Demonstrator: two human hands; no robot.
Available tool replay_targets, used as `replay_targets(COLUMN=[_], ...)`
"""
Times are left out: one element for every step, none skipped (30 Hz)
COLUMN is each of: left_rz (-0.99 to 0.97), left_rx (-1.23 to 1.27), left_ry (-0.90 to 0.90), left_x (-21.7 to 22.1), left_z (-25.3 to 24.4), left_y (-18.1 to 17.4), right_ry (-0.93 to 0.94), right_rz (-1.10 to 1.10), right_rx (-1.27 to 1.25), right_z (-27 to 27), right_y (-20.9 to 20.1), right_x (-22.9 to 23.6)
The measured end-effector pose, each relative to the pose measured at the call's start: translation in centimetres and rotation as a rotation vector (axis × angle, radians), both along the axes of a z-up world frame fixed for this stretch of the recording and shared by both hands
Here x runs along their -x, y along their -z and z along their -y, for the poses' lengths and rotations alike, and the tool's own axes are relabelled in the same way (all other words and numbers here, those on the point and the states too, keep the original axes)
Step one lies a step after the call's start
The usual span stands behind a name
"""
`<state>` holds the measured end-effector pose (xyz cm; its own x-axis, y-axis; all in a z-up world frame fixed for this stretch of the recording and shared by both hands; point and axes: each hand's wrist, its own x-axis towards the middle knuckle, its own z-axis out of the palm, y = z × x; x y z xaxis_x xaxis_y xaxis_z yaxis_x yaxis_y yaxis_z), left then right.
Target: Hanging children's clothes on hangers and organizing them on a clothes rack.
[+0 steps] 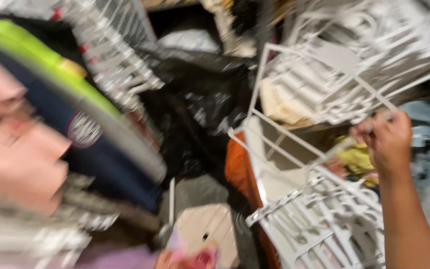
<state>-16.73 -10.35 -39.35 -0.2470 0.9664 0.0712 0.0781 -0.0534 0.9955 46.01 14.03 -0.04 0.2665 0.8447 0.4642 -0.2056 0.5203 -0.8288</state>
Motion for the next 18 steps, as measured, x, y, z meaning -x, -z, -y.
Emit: replay_targets(left_rz=[0.079,0.084,0.149,0.216,0.221,0.281,0.341,0.343,0.348,0.351,0.351,0.417,0.482,0.477,0.595,0.711,0.703,0.782], left_rx=[0.078,0.091,0.127,0.167,0.184,0.170,0.155,0.164,0.129,0.094,0.102,0.141,0.179,0.181,0.234,0.285,0.284,0.299], left_ry=[-0.034,-0.070,-0.115,-0.158,-0.192,-0.170,-0.149,-0.172,-0.140,-0.096,-0.109,-0.066,-0.024,-0.020,0.019,0.063,0.073,0.125], left_x=[-0.7,-2.1,-3.3,-4.4,-5.0,-5.5,-5.9,-6.3,-6.8,-7.3,-7.6,-7.8,-8.2,-8.2,-8.3,-8.5,-8.4,-8.3], left_z=[-1.5,-1.6,-1.9,-2.1,-2.3,-3.0,-3.7,-3.5,-3.3,-3.4,-2.6,-2.1,-1.6,-0.7,0.3,1.0,2.0,3.1], left_y=[-1.6,-4.2,-6.8,-9.2,-10.3,-11.4,-12.5,-13.9,-15.2,-16.4,-17.8,-19.2,-20.6,-21.8,-23.0,-24.3,-25.3,-26.1], right_ry=[-0.063,-0.098,-0.085,-0.069,-0.101,-0.094,-0.085,-0.105,-0.120,-0.122,-0.132,-0.142,-0.152,-0.148,-0.090,-0.029,-0.021,-0.022], right_rz=[-0.012,-0.009,-0.034,-0.057,-0.053,-0.107,-0.159,-0.157,-0.225,-0.295,-0.295,-0.276,-0.256,-0.261,-0.280,-0.299,-0.305,-0.375], right_rx=[-0.002,0.013,0.037,0.068,0.089,0.097,0.105,0.120,0.152,0.181,0.193,0.168,0.143,0.143,0.142,0.135,0.130,0.127], right_z=[2.3,4.5,6.8,9.5,12.2,14.7,17.3,19.6,21.9,24.5,26.0,27.7,29.3,30.9,32.4,33.8,34.4,35.2], right_y=[2.0,4.1,6.1,8.2,9.8,11.2,12.5,13.0,13.5,14.1,14.6,15.3,15.8,15.0,14.2,13.2,13.6,13.9], right_x=[0.7,1.7,2.7,3.4,4.6,5.7,6.6,7.8,8.9,9.8,10.1,10.5,10.8,12.4,13.9,15.3,16.2,17.1])
